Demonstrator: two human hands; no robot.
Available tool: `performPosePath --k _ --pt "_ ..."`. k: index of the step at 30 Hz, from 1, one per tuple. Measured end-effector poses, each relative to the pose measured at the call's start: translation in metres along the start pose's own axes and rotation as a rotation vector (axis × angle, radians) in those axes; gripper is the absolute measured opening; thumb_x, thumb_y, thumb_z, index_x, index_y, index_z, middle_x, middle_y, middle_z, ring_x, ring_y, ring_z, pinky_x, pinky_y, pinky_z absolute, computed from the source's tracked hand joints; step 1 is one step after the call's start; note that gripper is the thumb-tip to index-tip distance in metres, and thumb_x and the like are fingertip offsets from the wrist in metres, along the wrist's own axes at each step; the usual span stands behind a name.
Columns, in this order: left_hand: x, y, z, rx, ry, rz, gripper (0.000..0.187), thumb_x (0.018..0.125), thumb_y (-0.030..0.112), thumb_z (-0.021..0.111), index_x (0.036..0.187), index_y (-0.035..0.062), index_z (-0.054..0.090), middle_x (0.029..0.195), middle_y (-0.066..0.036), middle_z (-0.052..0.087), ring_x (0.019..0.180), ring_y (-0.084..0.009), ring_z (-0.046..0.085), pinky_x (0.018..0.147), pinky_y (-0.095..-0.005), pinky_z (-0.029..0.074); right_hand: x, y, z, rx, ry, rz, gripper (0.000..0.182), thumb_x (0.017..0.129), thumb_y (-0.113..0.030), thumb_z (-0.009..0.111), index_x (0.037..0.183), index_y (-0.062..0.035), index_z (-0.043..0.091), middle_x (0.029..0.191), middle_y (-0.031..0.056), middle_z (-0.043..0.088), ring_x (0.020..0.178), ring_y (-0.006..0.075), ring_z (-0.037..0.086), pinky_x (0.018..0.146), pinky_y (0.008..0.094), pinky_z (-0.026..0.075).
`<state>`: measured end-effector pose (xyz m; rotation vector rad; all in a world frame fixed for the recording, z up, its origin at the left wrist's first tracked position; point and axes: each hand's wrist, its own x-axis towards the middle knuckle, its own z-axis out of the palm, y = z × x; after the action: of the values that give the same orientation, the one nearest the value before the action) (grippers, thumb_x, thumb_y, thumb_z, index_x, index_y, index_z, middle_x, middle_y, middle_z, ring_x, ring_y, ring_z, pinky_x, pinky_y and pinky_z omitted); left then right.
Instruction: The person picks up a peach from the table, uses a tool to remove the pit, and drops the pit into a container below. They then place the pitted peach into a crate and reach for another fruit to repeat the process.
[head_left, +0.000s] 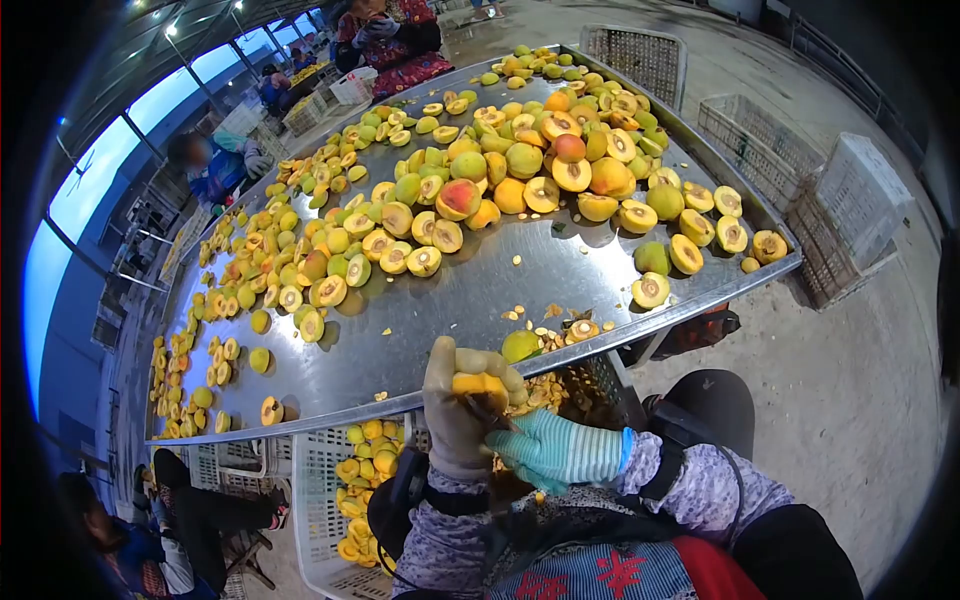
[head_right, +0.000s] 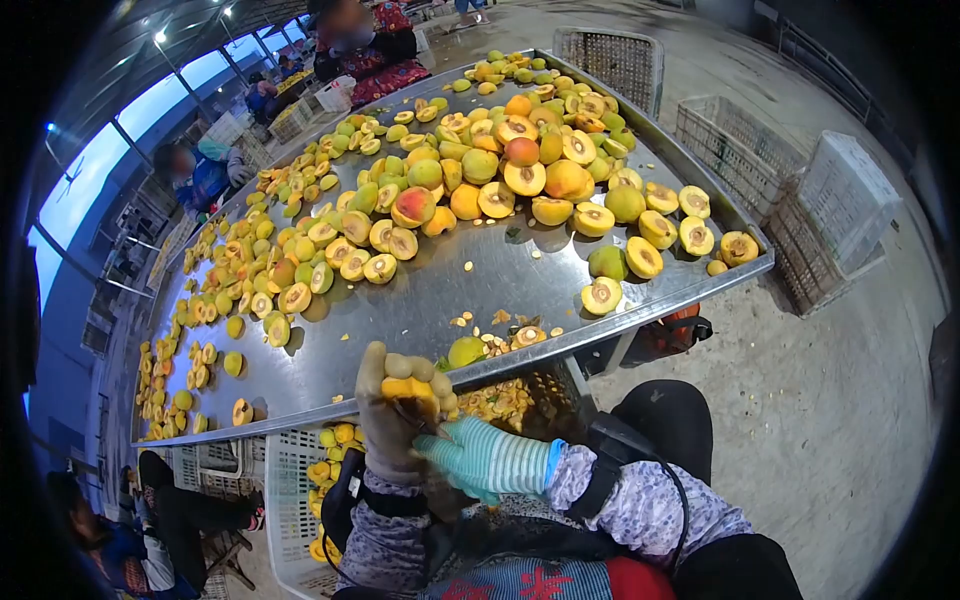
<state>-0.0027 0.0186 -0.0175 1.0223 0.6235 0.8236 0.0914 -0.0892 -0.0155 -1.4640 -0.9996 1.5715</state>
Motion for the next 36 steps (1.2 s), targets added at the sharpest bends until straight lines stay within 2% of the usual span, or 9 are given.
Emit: performPosePath --k 9,11,15,17,19,23,26,31,36 --pt "0.000 -0.005 -0.001 -0.381 -0.211 -0.069 0.042 0.101 0.041 0.046 0.073 0.0136 0.061 0.068 -0.011 0.063 0.061 -0.0283 0.063 0.052 -0.0377 0.053 0.013 0.025 -0.004 0.037 -0.126 -0.035 0.038 0.099 -0.039 0.053 0.091 -0.0026 0.059 0.066 0.0121 0.059 0.048 0.0252 0.058 0.044 0.0368 0.048" --pt "-0.001 -0.003 -0.001 -0.281 -0.173 -0.082 0.037 0.101 0.039 0.048 0.079 0.0130 0.061 0.073 -0.011 0.063 0.062 -0.0279 0.062 0.053 -0.0364 0.053 0.025 0.038 -0.003 -0.360 0.132 -0.639 0.038 0.097 -0.038 0.055 0.093 -0.0007 0.060 0.072 0.0191 0.062 0.057 0.0341 0.062 0.058 0.0453 0.052" --pt "0.006 -0.001 -0.011 -0.370 -0.169 0.122 0.030 0.100 0.039 0.052 0.090 0.0121 0.061 0.081 -0.012 0.063 0.065 -0.0283 0.063 0.056 -0.0365 0.054 -0.009 0.037 -0.020 -0.880 0.033 -0.227 0.040 0.092 -0.045 0.057 0.099 -0.0059 0.066 0.080 0.0188 0.068 0.077 0.0376 0.068 0.069 0.0495 0.053" --pt "0.002 0.024 -0.026 -0.357 0.288 0.050 0.029 0.099 0.040 0.054 0.097 0.0116 0.059 0.087 -0.010 0.062 0.067 -0.0262 0.063 0.059 -0.0353 0.054 -0.014 0.041 -0.026 -1.130 0.023 0.115 0.037 0.091 -0.044 0.058 0.099 -0.0100 0.070 0.080 0.0168 0.069 0.081 0.0358 0.069 0.070 0.0488 0.054" --pt "-0.027 0.043 -0.050 0.032 0.314 0.378 0.032 0.098 0.040 0.056 0.101 0.0084 0.059 0.088 -0.008 0.061 0.069 -0.0221 0.063 0.060 -0.0327 0.055 -0.027 0.049 -0.035 -1.175 0.124 0.083 0.037 0.089 -0.045 0.061 0.096 -0.0093 0.070 0.079 0.0157 0.069 0.076 0.0350 0.069 0.067 0.0488 0.053" --pt "-0.078 0.093 -0.171 0.811 0.646 -0.136 0.035 0.098 0.032 0.060 0.088 -0.0013 0.064 0.082 -0.007 0.064 0.072 -0.0171 0.062 0.067 -0.0303 0.051 -0.041 0.053 -0.041 -1.119 0.250 -0.038 0.037 0.089 -0.045 0.060 0.097 -0.0109 0.070 0.077 0.0143 0.069 0.074 0.0351 0.068 0.067 0.0484 0.053" --pt "-0.073 0.098 -0.152 0.967 0.642 0.143 0.034 0.097 0.029 0.063 0.092 -0.0044 0.068 0.084 -0.006 0.066 0.076 -0.0133 0.059 0.071 -0.0285 0.048 -0.039 0.052 -0.029 -1.056 0.204 -0.135 0.035 0.090 -0.044 0.058 0.096 -0.0117 0.069 0.073 0.0142 0.068 0.071 0.0350 0.068 0.065 0.0475 0.053" --pt "0.005 0.059 -0.001 0.926 -0.022 0.310 0.028 0.094 0.021 0.066 0.112 0.0001 0.069 0.100 -0.008 0.071 0.091 -0.0149 0.064 0.083 -0.0299 0.050 -0.042 0.057 -0.030 -1.024 0.208 -0.170 0.036 0.091 -0.045 0.058 0.094 -0.0100 0.065 0.074 0.0145 0.067 0.073 0.0354 0.068 0.066 0.0483 0.052" --pt "0.084 -0.039 0.133 1.246 -0.519 0.203 0.081 0.087 0.058 0.063 0.138 -0.0035 0.048 0.133 -0.028 0.055 0.126 -0.0373 0.054 0.105 -0.0389 0.043 -0.049 0.056 -0.038 -0.928 0.256 -0.163 0.033 0.090 -0.042 0.060 0.098 -0.0100 0.063 0.078 0.0148 0.068 0.077 0.0359 0.068 0.068 0.0491 0.052"
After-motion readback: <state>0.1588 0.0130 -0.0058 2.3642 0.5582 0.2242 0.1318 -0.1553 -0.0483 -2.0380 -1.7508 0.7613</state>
